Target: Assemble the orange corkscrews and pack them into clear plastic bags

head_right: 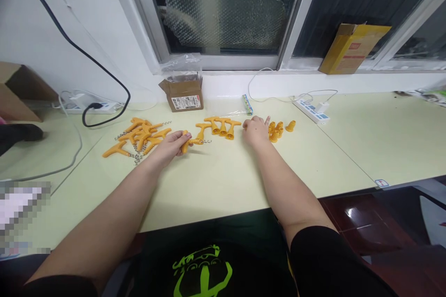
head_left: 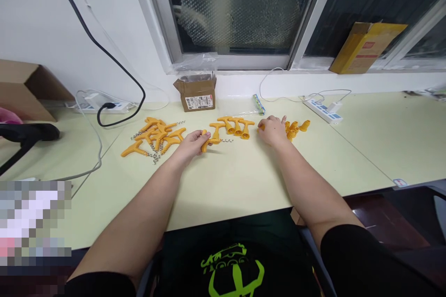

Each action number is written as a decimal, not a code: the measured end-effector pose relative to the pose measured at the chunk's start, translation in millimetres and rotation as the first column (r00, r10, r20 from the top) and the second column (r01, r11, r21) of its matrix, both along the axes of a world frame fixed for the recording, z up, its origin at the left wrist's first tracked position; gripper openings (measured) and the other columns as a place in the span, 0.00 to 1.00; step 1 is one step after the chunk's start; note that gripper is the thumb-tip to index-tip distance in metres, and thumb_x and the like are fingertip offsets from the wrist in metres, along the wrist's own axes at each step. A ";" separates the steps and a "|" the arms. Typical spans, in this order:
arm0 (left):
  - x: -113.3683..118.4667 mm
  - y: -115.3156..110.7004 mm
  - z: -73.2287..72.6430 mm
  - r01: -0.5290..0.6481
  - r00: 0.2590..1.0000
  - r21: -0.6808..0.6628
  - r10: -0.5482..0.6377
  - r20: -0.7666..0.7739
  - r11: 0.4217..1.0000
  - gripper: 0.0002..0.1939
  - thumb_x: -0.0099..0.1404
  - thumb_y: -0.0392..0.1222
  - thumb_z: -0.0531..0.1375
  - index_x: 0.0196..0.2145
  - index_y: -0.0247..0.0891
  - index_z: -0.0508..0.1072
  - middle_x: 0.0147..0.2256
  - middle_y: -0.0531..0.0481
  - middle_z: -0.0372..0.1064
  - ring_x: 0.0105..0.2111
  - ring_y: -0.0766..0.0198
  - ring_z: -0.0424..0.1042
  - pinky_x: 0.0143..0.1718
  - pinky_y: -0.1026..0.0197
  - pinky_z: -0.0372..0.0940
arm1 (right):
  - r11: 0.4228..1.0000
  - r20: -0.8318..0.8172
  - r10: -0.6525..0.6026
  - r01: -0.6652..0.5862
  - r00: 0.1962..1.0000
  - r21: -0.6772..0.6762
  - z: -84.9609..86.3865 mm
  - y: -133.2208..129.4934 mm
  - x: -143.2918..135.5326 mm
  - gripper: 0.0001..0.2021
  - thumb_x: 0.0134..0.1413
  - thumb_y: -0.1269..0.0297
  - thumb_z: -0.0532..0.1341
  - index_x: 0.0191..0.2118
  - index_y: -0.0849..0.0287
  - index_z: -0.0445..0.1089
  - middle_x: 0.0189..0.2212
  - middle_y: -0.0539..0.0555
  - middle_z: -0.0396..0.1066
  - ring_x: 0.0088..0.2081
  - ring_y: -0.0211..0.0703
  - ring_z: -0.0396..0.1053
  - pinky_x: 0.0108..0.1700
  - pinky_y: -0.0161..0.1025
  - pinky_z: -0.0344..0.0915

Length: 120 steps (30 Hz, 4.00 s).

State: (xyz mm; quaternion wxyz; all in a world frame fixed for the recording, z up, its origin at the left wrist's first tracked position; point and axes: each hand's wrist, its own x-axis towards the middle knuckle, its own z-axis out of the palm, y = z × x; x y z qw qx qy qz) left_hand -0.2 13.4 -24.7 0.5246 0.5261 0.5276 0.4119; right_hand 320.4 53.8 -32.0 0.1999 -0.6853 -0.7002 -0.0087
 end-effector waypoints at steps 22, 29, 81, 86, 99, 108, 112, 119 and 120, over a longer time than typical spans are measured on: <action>12.3 -2.8 -4.6 -0.011 0.943 0.109 -0.026 0.331 0.994 0.29 0.55 0.53 0.74 0.34 0.43 0.56 0.21 0.62 0.61 0.21 0.70 0.64 0.29 0.64 0.61 | 0.809 -0.494 0.578 -0.536 0.650 0.240 14.6 -33.5 -36.6 0.09 0.56 0.62 0.63 0.43 0.54 0.65 0.44 0.55 0.72 0.43 0.47 0.70 0.50 0.45 0.69; 12.5 -4.9 -5.7 0.080 0.933 0.134 -0.122 0.339 0.988 0.28 0.57 0.53 0.73 0.34 0.43 0.56 0.21 0.63 0.60 0.21 0.71 0.62 0.29 0.64 0.59 | 0.772 -0.691 0.585 -0.551 0.423 0.317 6.8 -35.8 -53.9 0.12 0.56 0.59 0.65 0.44 0.54 0.64 0.48 0.56 0.74 0.50 0.48 0.73 0.56 0.46 0.68; 12.8 -13.9 6.2 0.179 0.975 0.237 -0.139 -0.175 0.955 0.21 0.51 0.56 0.75 0.34 0.35 0.82 0.28 0.47 0.78 0.24 0.65 0.69 0.28 0.62 0.64 | 0.619 -0.992 0.093 -0.785 0.083 -0.007 16.4 -52.9 -74.6 0.18 0.48 0.66 0.76 0.43 0.56 0.73 0.33 0.47 0.76 0.31 0.33 0.74 0.40 0.34 0.76; 10.1 -13.9 3.4 0.220 0.967 0.293 -0.169 -0.189 0.931 0.22 0.49 0.56 0.76 0.34 0.36 0.82 0.33 0.45 0.80 0.30 0.61 0.73 0.32 0.60 0.67 | 0.621 -0.985 -0.153 -0.767 0.085 -0.162 21.6 -51.4 -75.2 0.11 0.52 0.69 0.74 0.39 0.59 0.73 0.32 0.52 0.78 0.32 0.36 0.76 0.39 0.36 0.78; -1.4 -3.1 -4.1 0.091 0.945 0.531 0.095 -0.313 0.843 0.37 0.55 0.52 0.72 0.60 0.44 0.66 0.51 0.43 0.69 0.49 0.54 0.73 0.47 0.52 0.72 | 0.678 -1.000 0.004 -0.735 0.025 -0.016 19.0 -44.9 -72.8 0.13 0.56 0.56 0.66 0.41 0.52 0.63 0.33 0.51 0.79 0.29 0.37 0.71 0.27 0.30 0.62; -58.8 9.2 11.3 -0.121 0.363 0.314 0.337 -0.869 0.942 0.25 0.58 0.41 0.63 0.55 0.44 0.74 0.56 0.35 0.67 0.62 0.33 0.60 0.60 0.35 0.60 | 0.866 -0.554 0.477 -0.470 0.682 0.168 -8.9 -23.7 -54.3 0.23 0.58 0.61 0.64 0.60 0.54 0.71 0.56 0.58 0.74 0.51 0.52 0.71 0.55 0.51 0.66; -61.2 13.8 3.9 -0.095 0.359 0.230 0.249 -0.900 0.969 0.24 0.59 0.46 0.62 0.54 0.44 0.77 0.58 0.32 0.67 0.62 0.27 0.58 0.59 0.30 0.57 | 0.860 -0.277 0.506 -0.502 0.817 0.089 -11.3 -25.4 -59.8 0.26 0.62 0.64 0.61 0.65 0.58 0.69 0.53 0.62 0.75 0.55 0.57 0.67 0.61 0.54 0.61; -54.0 22.3 -12.0 -0.104 0.378 0.256 0.276 -0.883 0.961 0.21 0.61 0.56 0.60 0.46 0.45 0.80 0.53 0.31 0.71 0.60 0.24 0.60 0.57 0.27 0.54 | 0.887 -0.107 0.458 -0.461 0.882 -0.008 -11.1 -23.1 -68.1 0.25 0.64 0.59 0.63 0.65 0.53 0.71 0.45 0.60 0.74 0.49 0.56 0.63 0.56 0.51 0.59; -54.2 23.8 -13.2 -0.104 0.375 0.261 0.281 -0.883 0.960 0.20 0.60 0.55 0.61 0.46 0.45 0.80 0.53 0.31 0.71 0.60 0.25 0.60 0.57 0.27 0.55 | 0.890 -0.102 0.452 -0.455 0.886 -0.013 -11.3 -23.0 -68.0 0.24 0.63 0.58 0.64 0.64 0.52 0.72 0.45 0.60 0.73 0.48 0.56 0.63 0.55 0.51 0.59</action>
